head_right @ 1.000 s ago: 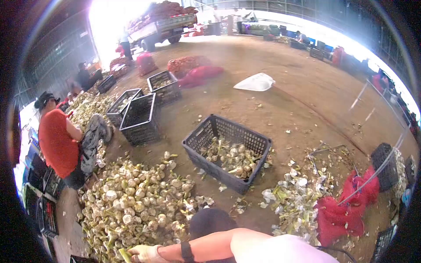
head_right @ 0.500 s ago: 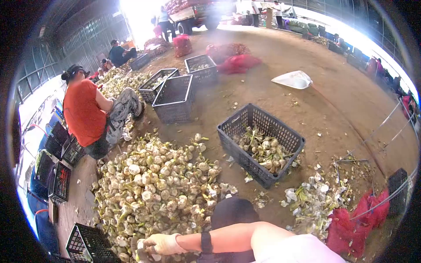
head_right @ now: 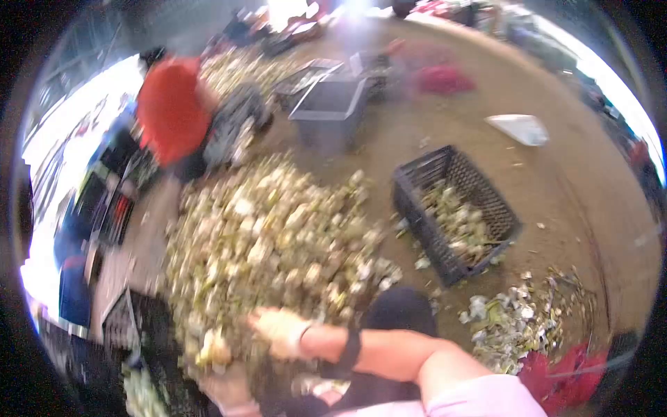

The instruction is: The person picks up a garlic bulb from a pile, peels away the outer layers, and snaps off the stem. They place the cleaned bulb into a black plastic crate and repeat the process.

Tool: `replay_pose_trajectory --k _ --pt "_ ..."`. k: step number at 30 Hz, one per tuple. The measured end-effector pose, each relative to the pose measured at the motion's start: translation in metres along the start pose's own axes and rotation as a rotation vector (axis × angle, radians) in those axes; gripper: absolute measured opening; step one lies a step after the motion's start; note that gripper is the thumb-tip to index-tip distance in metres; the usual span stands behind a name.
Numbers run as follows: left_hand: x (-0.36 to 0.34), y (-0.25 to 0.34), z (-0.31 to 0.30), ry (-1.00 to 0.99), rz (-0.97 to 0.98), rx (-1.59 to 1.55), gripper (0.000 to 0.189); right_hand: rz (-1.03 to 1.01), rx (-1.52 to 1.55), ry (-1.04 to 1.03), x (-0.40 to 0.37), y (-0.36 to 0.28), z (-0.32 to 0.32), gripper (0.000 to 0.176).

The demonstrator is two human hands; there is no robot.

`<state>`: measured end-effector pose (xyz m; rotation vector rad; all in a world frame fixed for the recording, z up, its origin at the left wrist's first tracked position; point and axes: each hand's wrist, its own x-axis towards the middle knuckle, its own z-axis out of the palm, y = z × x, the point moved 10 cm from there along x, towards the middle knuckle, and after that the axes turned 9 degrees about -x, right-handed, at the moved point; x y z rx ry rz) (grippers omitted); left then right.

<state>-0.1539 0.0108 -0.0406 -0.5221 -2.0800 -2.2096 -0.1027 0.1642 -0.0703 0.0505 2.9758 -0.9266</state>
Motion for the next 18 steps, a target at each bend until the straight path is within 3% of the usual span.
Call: replay_pose_trajectory --k 2,3,4,5,7,9,11,12,13,15,16,18 --pt "-0.007 -0.035 0.018 0.051 -0.533 -1.212 0.053 -0.132 0.103 0.043 -0.003 -0.016 -0.005 0.059" --pt "-0.010 -0.015 0.030 -0.002 -0.516 -1.183 0.052 -0.197 0.181 0.135 -0.001 -0.018 -0.008 0.056" --pt "-0.019 -0.026 0.027 0.108 -0.629 -1.320 0.053 -0.204 0.401 0.145 -0.004 -0.021 -0.020 0.053" --pt "-0.020 -0.005 0.041 -0.161 -0.573 -1.339 0.053 -0.189 0.607 0.158 -0.008 -0.025 -0.034 0.051" --pt "-0.017 -0.007 0.036 -0.119 -0.484 -1.081 0.065 -0.038 1.036 0.041 -0.011 -0.021 -0.024 0.051" --pt "-0.023 -0.005 0.043 -0.114 -0.572 -1.081 0.063 -0.015 1.029 0.028 -0.011 -0.025 -0.025 0.051" --pt "-0.026 -0.014 0.034 -0.082 -0.569 -0.664 0.063 -0.091 0.921 0.133 -0.009 -0.021 -0.027 0.053" --pt "-0.025 -0.009 0.036 -0.068 -0.542 -0.687 0.065 -0.212 0.678 0.295 -0.010 -0.025 -0.041 0.050" --pt "-0.026 -0.011 0.040 -0.067 -0.544 -0.688 0.065 -0.210 0.678 0.294 -0.011 -0.025 -0.039 0.050" --pt "-0.020 -0.002 0.034 -0.053 -0.296 -0.389 0.069 -0.082 1.022 0.190 -0.009 -0.017 -0.025 0.044" --pt "-0.021 -0.005 0.031 -0.125 -0.221 -0.221 0.074 -0.079 1.023 0.188 -0.009 -0.016 -0.023 0.044" --pt "-0.025 -0.007 0.035 -0.153 -0.218 -0.210 0.075 0.046 1.225 0.146 -0.008 -0.005 -0.009 0.033"
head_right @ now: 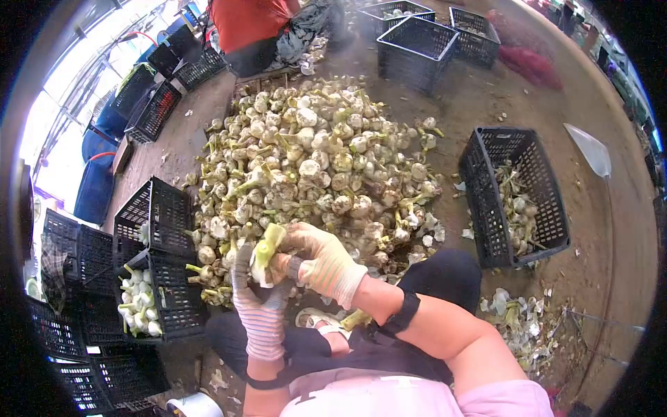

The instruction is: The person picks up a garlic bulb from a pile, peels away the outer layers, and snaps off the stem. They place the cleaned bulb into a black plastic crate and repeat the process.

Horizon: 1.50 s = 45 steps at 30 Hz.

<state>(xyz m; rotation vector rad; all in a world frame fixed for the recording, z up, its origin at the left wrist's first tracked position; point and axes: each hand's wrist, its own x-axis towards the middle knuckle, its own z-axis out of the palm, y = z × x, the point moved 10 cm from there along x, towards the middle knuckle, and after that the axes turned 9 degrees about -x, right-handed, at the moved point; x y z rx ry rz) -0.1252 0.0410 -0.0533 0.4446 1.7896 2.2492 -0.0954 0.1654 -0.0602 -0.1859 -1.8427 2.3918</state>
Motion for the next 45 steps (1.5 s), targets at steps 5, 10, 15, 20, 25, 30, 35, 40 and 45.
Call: replay_pose_trajectory --k 5,10,15,20,25,30,35,40,45 --pt "-0.002 0.003 0.005 -0.038 0.012 -0.038 0.070 0.116 0.369 -0.029 -0.001 0.006 0.003 0.022" --pt "0.000 0.038 0.009 0.040 0.233 0.565 0.066 0.052 0.292 -0.159 0.000 -0.002 0.020 0.034" --pt "0.001 0.023 0.009 0.010 0.170 0.277 0.073 0.187 0.295 -0.057 -0.001 0.024 0.008 0.017" --pt "-0.003 -0.018 -0.006 0.139 -0.176 -0.323 0.066 0.032 0.118 0.032 0.003 0.026 0.004 0.015" --pt "-0.014 -0.021 0.003 -0.073 -0.401 -0.608 0.055 0.176 0.272 0.043 0.001 0.036 0.004 0.018" --pt "-0.022 -0.035 0.006 -0.237 -0.406 -0.723 0.044 0.226 0.482 0.021 0.002 0.039 0.009 0.023" --pt "-0.038 -0.071 -0.027 -0.351 -0.559 -1.063 0.052 0.065 0.609 0.292 0.011 0.015 -0.044 0.016" --pt "-0.021 -0.048 -0.027 0.073 -0.631 -0.706 0.051 -0.002 0.253 0.207 0.009 -0.020 -0.052 0.026" --pt "-0.003 -0.025 -0.027 -0.076 -0.418 -0.601 0.048 0.111 0.179 -0.100 0.022 0.053 -0.017 0.042"
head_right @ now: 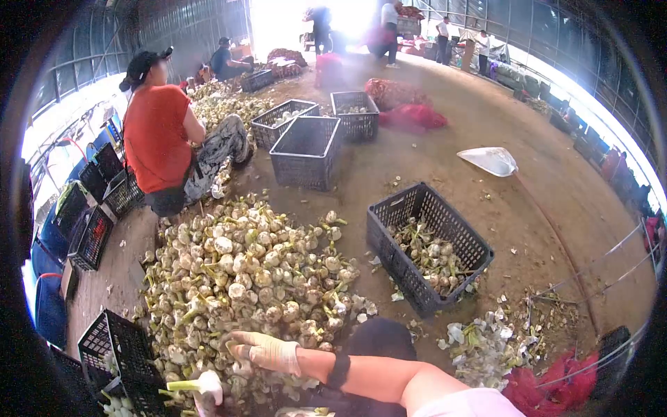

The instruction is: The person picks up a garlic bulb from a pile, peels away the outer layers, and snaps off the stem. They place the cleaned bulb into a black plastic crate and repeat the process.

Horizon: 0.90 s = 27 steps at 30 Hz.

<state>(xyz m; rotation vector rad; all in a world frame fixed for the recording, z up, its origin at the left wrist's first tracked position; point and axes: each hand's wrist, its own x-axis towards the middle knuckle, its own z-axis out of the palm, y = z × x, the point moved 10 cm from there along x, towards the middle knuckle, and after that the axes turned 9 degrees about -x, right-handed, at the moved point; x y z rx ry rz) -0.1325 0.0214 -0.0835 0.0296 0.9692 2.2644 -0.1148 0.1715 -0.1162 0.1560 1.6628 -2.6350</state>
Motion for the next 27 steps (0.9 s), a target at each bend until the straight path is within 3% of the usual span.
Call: replay_pose_trajectory --k 1,2,4,5,6,7,8,9,10,12,13,15,17,20,22,24,25,26,27 --pt "-0.002 0.001 -0.007 0.027 0.011 -0.008 0.049 -0.080 -0.017 -0.051 0.000 -0.001 0.002 0.059" --pt "-0.002 0.003 -0.002 0.051 0.024 -0.016 0.050 -0.072 -0.011 -0.058 -0.008 -0.017 0.010 0.059" --pt "-0.004 0.010 0.022 0.042 0.076 -0.049 0.055 0.142 -0.250 -0.015 -0.025 -0.046 0.027 0.089" --pt "-0.001 0.014 0.025 -0.067 0.205 0.028 0.063 0.141 -0.302 0.000 -0.018 -0.029 0.020 0.086" --pt "-0.001 0.014 0.027 -0.057 0.111 0.016 0.066 0.087 -0.448 -0.007 -0.021 -0.046 0.024 0.080" --pt "-0.004 0.015 0.026 0.045 0.159 0.071 0.067 -0.061 -0.268 -0.019 -0.019 -0.048 0.031 0.064" --pt "-0.005 0.016 0.026 0.112 0.178 0.061 0.061 0.088 -0.021 0.023 -0.023 -0.029 0.030 0.058" --pt "-0.008 0.015 0.026 0.120 0.125 0.090 0.063 -0.006 -0.247 0.037 -0.021 -0.041 0.029 0.055" --pt "-0.008 0.018 0.027 0.161 0.117 0.235 0.064 -0.001 -0.202 -0.041 -0.022 -0.042 0.037 0.048" --pt "-0.006 0.015 0.021 0.097 0.157 0.356 0.070 -0.056 -0.759 0.028 -0.024 -0.059 0.033 0.042" --pt "-0.006 0.016 0.025 0.066 0.187 0.447 0.068 -0.048 -0.754 0.016 -0.021 -0.058 0.033 0.042" --pt "-0.005 0.016 0.031 0.026 0.211 0.532 0.066 -0.397 -1.191 -0.034 -0.024 -0.083 0.051 0.040" --pt "-0.003 0.013 0.040 -0.032 0.213 0.789 0.060 -0.400 -1.200 -0.046 -0.024 -0.082 0.050 0.038" --pt "-0.003 0.007 0.043 -0.070 0.237 0.890 0.058 -0.492 -1.183 -0.030 -0.023 -0.077 0.049 0.029" --pt "-0.003 0.006 0.045 -0.070 0.206 0.840 0.062 -0.222 -0.851 -0.104 -0.015 -0.057 0.038 0.025" --pt "-0.015 0.030 0.084 -0.103 0.648 1.467 0.064 -0.038 -0.797 -0.133 -0.017 -0.055 0.041 0.021" --pt "-0.014 0.030 0.084 -0.084 0.622 1.476 0.067 -0.307 -0.838 -0.155 -0.018 -0.056 0.041 0.020" --pt "-0.013 0.030 0.080 -0.057 0.631 1.516 0.063 -0.194 -0.899 -0.152 -0.022 -0.062 0.047 0.029" --pt "-0.015 0.030 0.080 -0.081 0.704 1.499 0.059 -0.259 -0.880 -0.172 -0.022 -0.055 0.047 0.038"
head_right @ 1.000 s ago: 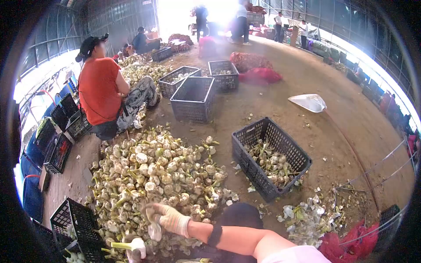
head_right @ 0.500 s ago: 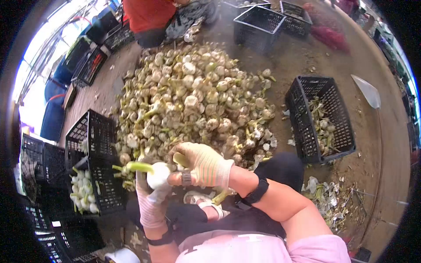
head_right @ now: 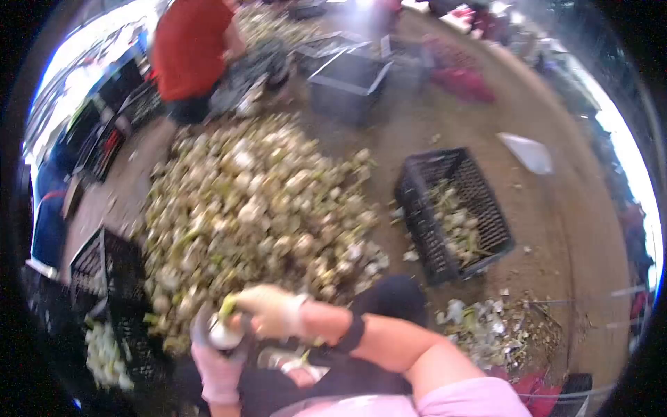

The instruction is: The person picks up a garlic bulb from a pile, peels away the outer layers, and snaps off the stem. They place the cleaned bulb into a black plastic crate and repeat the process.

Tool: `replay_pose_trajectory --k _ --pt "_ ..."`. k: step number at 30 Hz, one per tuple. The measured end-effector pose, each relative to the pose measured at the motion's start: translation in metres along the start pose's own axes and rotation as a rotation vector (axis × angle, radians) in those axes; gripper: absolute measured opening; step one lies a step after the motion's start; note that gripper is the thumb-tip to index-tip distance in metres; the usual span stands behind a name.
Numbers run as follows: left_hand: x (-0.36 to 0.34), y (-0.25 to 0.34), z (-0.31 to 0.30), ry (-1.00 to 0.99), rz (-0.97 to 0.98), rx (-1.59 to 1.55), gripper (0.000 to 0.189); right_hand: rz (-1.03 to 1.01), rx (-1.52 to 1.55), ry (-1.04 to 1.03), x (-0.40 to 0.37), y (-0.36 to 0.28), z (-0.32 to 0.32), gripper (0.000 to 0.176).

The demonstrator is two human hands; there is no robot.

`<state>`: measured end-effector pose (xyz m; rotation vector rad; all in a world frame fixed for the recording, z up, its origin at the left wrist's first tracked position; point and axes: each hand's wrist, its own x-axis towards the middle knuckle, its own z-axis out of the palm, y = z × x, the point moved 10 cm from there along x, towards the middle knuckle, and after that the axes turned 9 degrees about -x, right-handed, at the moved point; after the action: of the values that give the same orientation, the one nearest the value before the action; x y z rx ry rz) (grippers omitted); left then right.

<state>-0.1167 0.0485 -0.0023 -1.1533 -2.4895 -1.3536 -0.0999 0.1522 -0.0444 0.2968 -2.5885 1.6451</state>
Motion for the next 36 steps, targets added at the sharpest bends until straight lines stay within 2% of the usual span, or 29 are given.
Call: replay_pose_trajectory --k 1,2,3,4,5,7,8,9,11,13,14,15,17,18,19,20,21,22,23,24,25,27,28,29,31,33,34,35,36 --pt "-0.004 -0.001 -0.001 -0.007 0.001 -0.041 0.062 -0.006 -0.029 -0.030 0.000 -0.002 0.003 0.036" --pt "-0.010 -0.015 0.000 0.015 -0.130 -0.194 0.070 0.024 0.056 -0.069 0.000 -0.003 0.007 0.035" --pt "-0.017 -0.025 0.006 0.033 -0.193 -0.482 0.056 -0.032 0.146 -0.072 0.001 -0.005 0.011 0.029" --pt "-0.008 -0.001 -0.007 -0.029 -0.113 -0.310 0.061 -0.047 0.040 -0.080 0.003 -0.004 0.013 0.026" --pt "-0.010 -0.007 -0.008 0.021 -0.147 -0.382 0.063 -0.066 -0.061 -0.094 0.004 -0.003 0.014 0.024" --pt "-0.007 -0.002 -0.008 0.041 -0.163 -0.153 0.064 -0.039 -0.335 0.083 0.003 -0.010 -0.004 0.026" --pt "-0.008 -0.004 -0.005 0.025 -0.166 -0.170 0.064 -0.016 -0.167 0.177 0.003 -0.003 -0.004 0.023" --pt "-0.002 0.014 -0.006 0.024 -0.012 0.007 0.064 0.150 0.045 0.156 -0.002 -0.005 -0.007 0.022" --pt "-0.003 0.013 -0.005 0.041 -0.040 -0.128 0.062 0.066 0.207 0.240 0.000 0.007 0.002 0.023" --pt "-0.020 -0.029 0.002 0.187 -0.360 -0.714 0.058 -0.004 0.266 0.246 0.001 0.004 0.000 0.020" --pt "-0.025 -0.038 0.009 0.107 -0.443 -1.065 0.057 -0.029 0.388 0.174 0.001 0.002 0.007 0.018" --pt "-0.029 -0.042 0.007 0.105 -0.439 -1.064 0.057 -0.056 0.510 0.098 0.001 -0.007 0.010 0.017" --pt "-0.034 -0.047 0.001 0.038 -0.363 -0.772 0.052 0.009 0.537 -0.003 -0.001 -0.015 0.010 0.018" --pt "-0.030 -0.041 0.002 0.039 -0.355 -0.769 0.052 0.104 0.561 -0.042 -0.001 -0.007 0.017 0.018" --pt "-0.020 -0.013 -0.009 0.121 -0.119 -0.593 0.049 0.201 0.583 -0.081 -0.002 0.001 0.024 0.019" --pt "-0.016 0.013 -0.018 0.200 0.114 -0.411 0.048 0.193 0.579 -0.078 -0.001 0.005 0.027 0.019" --pt "-0.015 0.000 -0.016 0.199 0.122 -0.410 0.048 0.202 0.635 -0.057 0.000 0.017 0.031 0.019" --pt "-0.023 -0.075 0.008 0.213 -0.418 -0.913 0.049 0.214 0.693 -0.039 0.000 0.029 0.036 0.020" --pt "-0.049 -0.104 0.048 0.211 -0.985 -1.388 0.053 0.226 0.751 -0.025 0.000 0.030 0.036 0.020" --pt "-0.042 -0.101 0.031 0.231 -0.803 -1.167 0.058 0.319 0.783 0.007 -0.003 0.037 0.041 0.020" --pt "-0.047 -0.094 0.042 0.171 -0.913 -1.372 0.049 0.313 0.790 0.001 -0.004 0.036 0.042 0.020" --pt "-0.030 -0.047 0.029 0.073 -0.568 -1.057 0.041 0.323 0.496 -0.034 -0.007 0.034 0.051 0.022" --pt "-0.019 -0.022 0.021 -0.039 -0.538 -0.750 0.033 0.351 0.405 -0.091 -0.006 0.039 0.059 0.025" --pt "-0.033 -0.055 0.028 -0.126 -0.255 -0.378 0.033 0.178 0.246 0.027 -0.003 0.026 0.043 0.021" --pt "-0.027 -0.055 0.013 0.146 -0.615 -0.723 0.032 0.171 0.472 -0.086 -0.003 0.025 0.053 0.022" --pt "-0.035 -0.067 0.025 0.272 -0.839 -1.140 0.030 0.352 0.622 -0.101 -0.004 0.043 0.060 0.024" --pt "-0.032 -0.059 0.027 0.241 -0.810 -1.218 0.031 0.433 0.640 -0.112 -0.004 0.039 0.052 0.026" --pt "-0.032 -0.069 0.034 0.190 -0.850 -1.296 0.036 0.499 0.814 -0.087 -0.010 0.031 0.040 0.027" --pt "-0.032 -0.077 0.036 0.110 -0.726 -1.351 0.036 0.407 0.824 -0.014 -0.004 0.038 0.031 0.028"
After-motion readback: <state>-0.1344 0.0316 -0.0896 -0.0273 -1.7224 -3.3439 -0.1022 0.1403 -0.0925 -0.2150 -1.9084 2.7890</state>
